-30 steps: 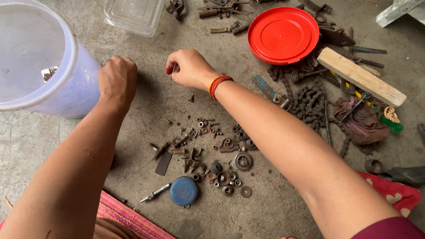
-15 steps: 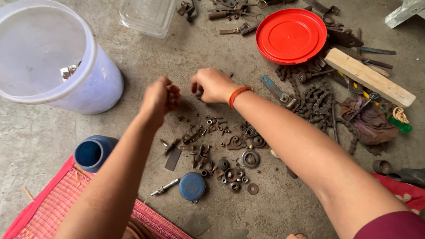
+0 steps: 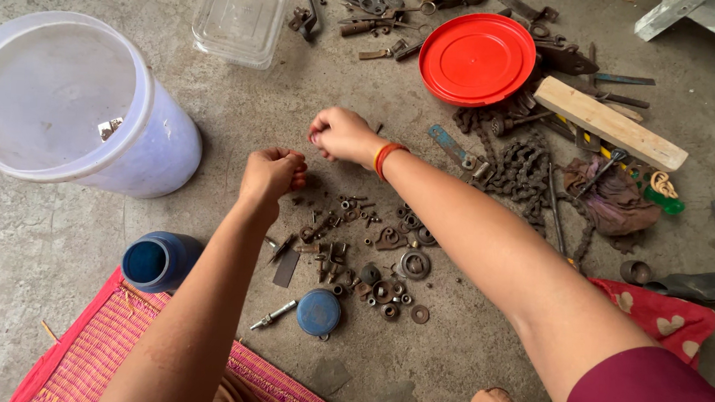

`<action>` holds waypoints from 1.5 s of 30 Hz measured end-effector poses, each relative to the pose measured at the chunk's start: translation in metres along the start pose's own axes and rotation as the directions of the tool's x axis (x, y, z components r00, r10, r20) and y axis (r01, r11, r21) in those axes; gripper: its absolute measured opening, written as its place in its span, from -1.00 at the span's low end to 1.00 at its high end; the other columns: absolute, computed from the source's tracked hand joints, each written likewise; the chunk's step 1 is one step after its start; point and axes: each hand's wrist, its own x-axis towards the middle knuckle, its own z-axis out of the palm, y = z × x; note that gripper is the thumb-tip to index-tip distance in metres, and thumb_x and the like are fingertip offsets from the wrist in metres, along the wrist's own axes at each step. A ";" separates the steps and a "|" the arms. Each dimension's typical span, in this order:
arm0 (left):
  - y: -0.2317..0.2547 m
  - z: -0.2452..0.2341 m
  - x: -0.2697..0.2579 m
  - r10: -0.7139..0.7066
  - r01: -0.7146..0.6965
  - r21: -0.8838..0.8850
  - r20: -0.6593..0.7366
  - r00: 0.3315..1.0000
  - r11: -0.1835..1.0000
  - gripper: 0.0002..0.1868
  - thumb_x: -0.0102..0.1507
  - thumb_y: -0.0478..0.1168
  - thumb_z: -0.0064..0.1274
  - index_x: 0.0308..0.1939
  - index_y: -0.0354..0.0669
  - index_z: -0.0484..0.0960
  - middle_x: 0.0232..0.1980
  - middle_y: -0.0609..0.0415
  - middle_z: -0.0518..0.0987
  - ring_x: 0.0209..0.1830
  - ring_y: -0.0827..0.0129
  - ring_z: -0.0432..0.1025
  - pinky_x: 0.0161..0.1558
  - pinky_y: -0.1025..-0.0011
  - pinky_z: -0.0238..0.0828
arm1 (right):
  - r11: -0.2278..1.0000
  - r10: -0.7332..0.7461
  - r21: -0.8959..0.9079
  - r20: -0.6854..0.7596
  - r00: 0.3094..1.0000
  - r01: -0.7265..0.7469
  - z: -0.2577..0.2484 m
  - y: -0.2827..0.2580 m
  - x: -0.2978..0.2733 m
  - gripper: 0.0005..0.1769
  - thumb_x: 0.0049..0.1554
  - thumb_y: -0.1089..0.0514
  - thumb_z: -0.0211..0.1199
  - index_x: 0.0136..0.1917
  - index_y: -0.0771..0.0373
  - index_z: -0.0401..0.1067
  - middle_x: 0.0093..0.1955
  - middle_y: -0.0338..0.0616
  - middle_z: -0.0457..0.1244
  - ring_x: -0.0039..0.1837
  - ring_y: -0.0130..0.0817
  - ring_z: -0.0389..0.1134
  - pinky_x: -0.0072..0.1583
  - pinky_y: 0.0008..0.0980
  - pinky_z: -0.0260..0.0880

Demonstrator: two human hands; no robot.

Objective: The person sorts through a collection of small metal parts, nuts, bolts, and scrap pieces on the floor, picking up individual items and placing some of them into a white bucket.

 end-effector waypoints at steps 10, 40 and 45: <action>0.105 -0.055 -0.043 0.457 -0.456 0.029 -0.069 0.887 0.890 -0.85 0.22 -0.47 0.10 -0.13 -0.47 0.64 -0.31 -0.06 0.66 -0.42 0.43 0.53 -0.30 0.50 0.55 | 0.854 -0.204 0.500 0.065 0.977 0.145 0.003 -0.127 0.007 -0.76 0.22 0.15 0.05 -0.24 0.27 0.39 -0.27 -0.15 0.29 -0.27 -0.40 0.33 -0.18 -0.36 0.50; 0.130 -0.182 -0.089 0.894 -0.394 0.887 -0.044 0.446 0.241 -0.82 0.18 -0.39 0.24 -0.13 -0.32 0.73 -0.16 -0.24 0.68 -0.20 -0.01 0.61 -0.08 0.18 0.54 | 0.664 -0.718 -0.381 -0.083 0.691 0.643 0.111 -0.232 0.064 -0.89 -0.02 0.31 0.24 -0.17 0.26 0.53 -0.17 0.02 0.44 -0.09 -0.16 0.52 0.01 -0.23 0.51; 0.141 -0.111 -0.077 0.926 -0.566 0.800 0.034 0.376 0.201 -0.74 0.15 -0.41 0.29 -0.07 -0.33 0.70 -0.12 -0.19 0.68 -0.23 0.07 0.61 -0.12 0.21 0.54 | 0.600 -0.786 -0.432 -0.160 0.597 0.674 0.032 -0.191 0.043 -0.93 0.04 0.31 0.25 -0.16 0.27 0.51 -0.20 -0.03 0.43 -0.12 -0.23 0.51 -0.06 -0.27 0.49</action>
